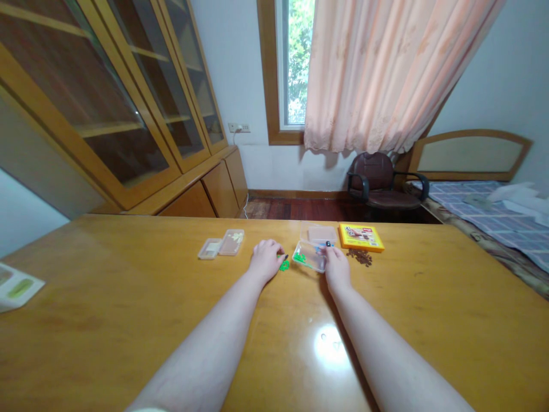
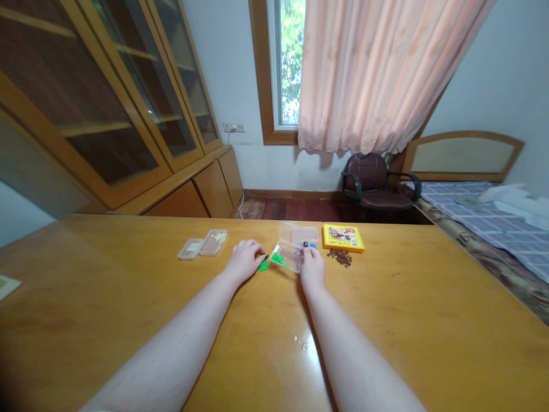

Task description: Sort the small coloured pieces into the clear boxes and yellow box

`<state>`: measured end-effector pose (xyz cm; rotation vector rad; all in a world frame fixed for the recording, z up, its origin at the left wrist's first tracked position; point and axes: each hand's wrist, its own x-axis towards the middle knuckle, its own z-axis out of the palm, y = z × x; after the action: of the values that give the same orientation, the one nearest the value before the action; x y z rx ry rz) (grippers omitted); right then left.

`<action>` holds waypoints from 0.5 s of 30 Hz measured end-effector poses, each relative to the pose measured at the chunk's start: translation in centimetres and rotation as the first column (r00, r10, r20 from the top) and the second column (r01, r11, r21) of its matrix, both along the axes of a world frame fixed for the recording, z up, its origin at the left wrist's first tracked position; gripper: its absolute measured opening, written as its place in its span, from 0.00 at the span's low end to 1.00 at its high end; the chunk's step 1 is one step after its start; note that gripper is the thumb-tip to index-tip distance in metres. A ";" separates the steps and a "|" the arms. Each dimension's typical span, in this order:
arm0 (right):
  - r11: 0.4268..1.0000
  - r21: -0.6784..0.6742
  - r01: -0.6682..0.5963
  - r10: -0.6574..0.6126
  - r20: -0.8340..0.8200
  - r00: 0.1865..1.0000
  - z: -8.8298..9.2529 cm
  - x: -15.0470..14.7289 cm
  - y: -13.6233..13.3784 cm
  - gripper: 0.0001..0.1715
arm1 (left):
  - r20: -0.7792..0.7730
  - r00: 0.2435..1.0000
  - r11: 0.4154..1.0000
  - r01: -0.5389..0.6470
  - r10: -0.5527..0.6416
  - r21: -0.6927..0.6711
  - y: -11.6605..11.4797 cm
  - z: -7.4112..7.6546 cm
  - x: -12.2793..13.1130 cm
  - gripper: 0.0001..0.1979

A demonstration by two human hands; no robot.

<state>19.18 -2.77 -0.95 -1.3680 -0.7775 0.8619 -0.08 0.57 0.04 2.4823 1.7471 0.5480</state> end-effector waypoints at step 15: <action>0.999 0.024 -0.042 0.041 0.047 0.998 -0.9 0.2 0.2 0.18 | 0.149 0.989 0.997 -0.022 0.011 0.072 0.0 0.5 0.2 0.05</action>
<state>19.37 -2.59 -1.82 -1.3578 -0.8523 0.8523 0.10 0.57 0.51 2.4053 1.7227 0.7900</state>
